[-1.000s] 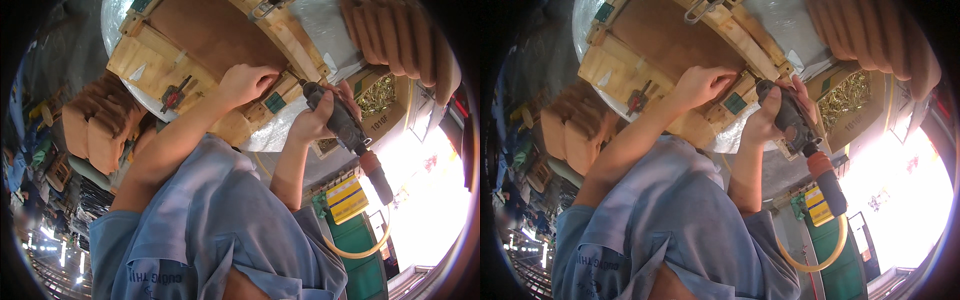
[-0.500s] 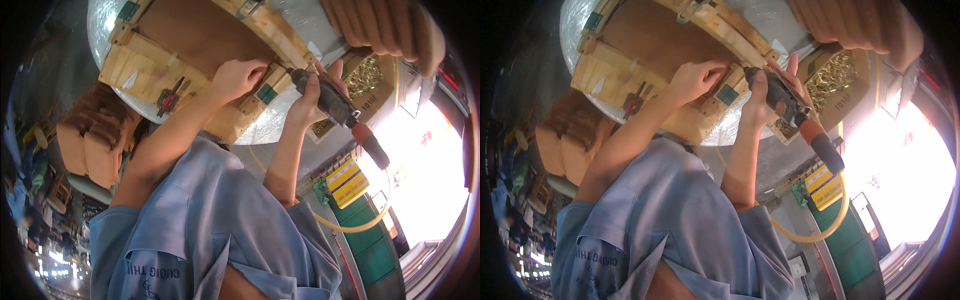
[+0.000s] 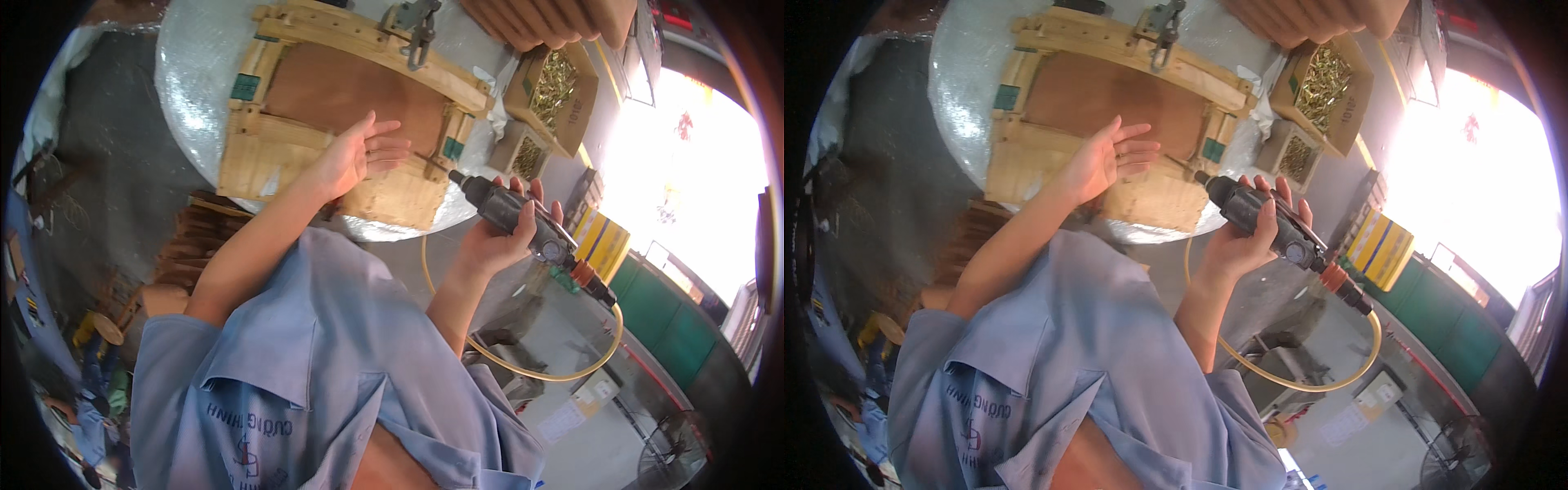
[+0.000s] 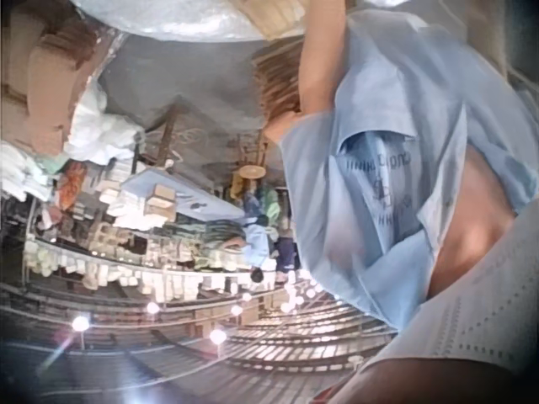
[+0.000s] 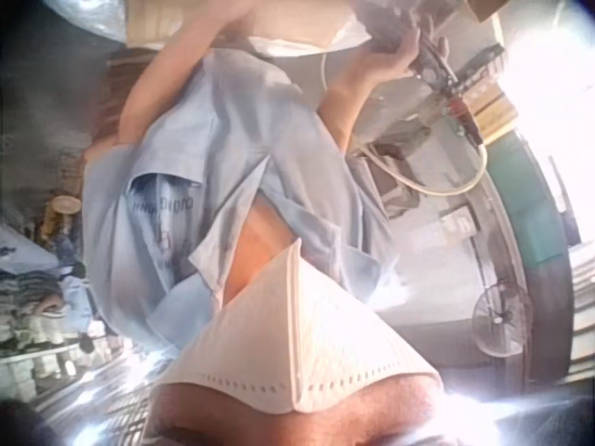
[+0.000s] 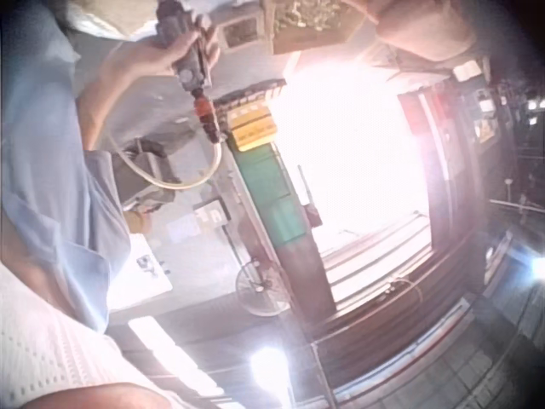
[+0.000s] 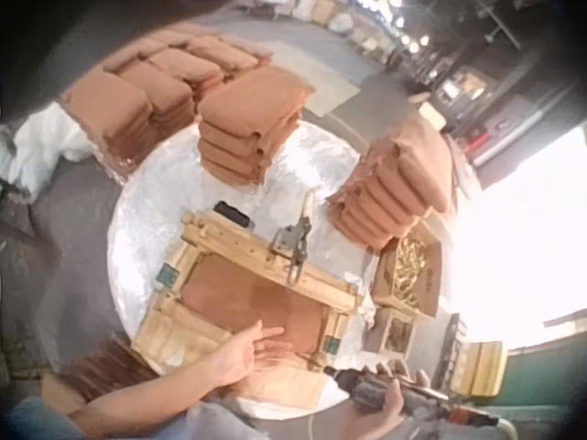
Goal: The person assembles shoe parts by placing a brown insole into a wooden jig, securing it with clamps, and using a pneumatic drill to fasten screws. They repeat this process for multiple insoles, adjusting the jig and handling tools throughout.
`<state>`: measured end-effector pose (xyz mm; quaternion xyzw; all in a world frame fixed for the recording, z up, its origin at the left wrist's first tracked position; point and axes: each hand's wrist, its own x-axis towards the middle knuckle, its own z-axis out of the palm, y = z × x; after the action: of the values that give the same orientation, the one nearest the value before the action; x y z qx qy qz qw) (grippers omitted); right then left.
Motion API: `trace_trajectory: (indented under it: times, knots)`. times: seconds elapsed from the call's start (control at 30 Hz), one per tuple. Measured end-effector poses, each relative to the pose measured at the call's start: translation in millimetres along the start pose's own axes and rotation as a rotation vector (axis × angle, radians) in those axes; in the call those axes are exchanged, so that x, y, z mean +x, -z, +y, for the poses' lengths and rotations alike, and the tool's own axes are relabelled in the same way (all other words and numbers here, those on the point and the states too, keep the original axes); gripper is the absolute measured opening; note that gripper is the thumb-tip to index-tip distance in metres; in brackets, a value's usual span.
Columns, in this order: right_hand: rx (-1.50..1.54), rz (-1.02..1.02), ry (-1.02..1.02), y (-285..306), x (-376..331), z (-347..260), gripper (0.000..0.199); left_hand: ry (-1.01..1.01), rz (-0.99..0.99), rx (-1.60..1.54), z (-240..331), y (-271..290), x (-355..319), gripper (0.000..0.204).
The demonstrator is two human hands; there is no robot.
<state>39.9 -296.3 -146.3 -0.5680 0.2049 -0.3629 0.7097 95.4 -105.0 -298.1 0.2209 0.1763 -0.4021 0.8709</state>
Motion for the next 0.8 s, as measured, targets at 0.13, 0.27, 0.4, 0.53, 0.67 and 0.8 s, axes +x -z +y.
trace_trajectory:
  times: [0.13,0.27,0.4,0.53,0.67,0.8]
  knots:
    - [0.024,0.004,-0.023,-13.4,-62.4,-5.4,0.058,0.035,-0.066,-0.121,25.6,6.9,-38.8,0.077]
    - [0.071,0.012,0.037,-28.3,-95.8,-6.1,0.059,0.02,-0.059,-0.083,41.5,17.9,-58.5,0.078]
    - [0.113,-0.009,0.087,-36.3,-111.4,-10.2,0.06,-0.028,-0.042,-0.006,51.0,26.2,-65.2,0.078]
    - [0.203,-0.046,0.072,-43.3,-121.2,-16.2,0.06,-0.007,-0.084,0.052,47.1,27.5,-67.5,0.08]
    - [0.213,-0.085,0.074,-44.6,-128.6,-19.8,0.06,0.043,-0.15,0.006,33.0,17.6,-69.8,0.078]
    - [0.19,-0.099,0.06,-42.4,-127.9,-25.3,0.062,0.045,-0.184,-0.001,25.3,11.5,-68.4,0.08]
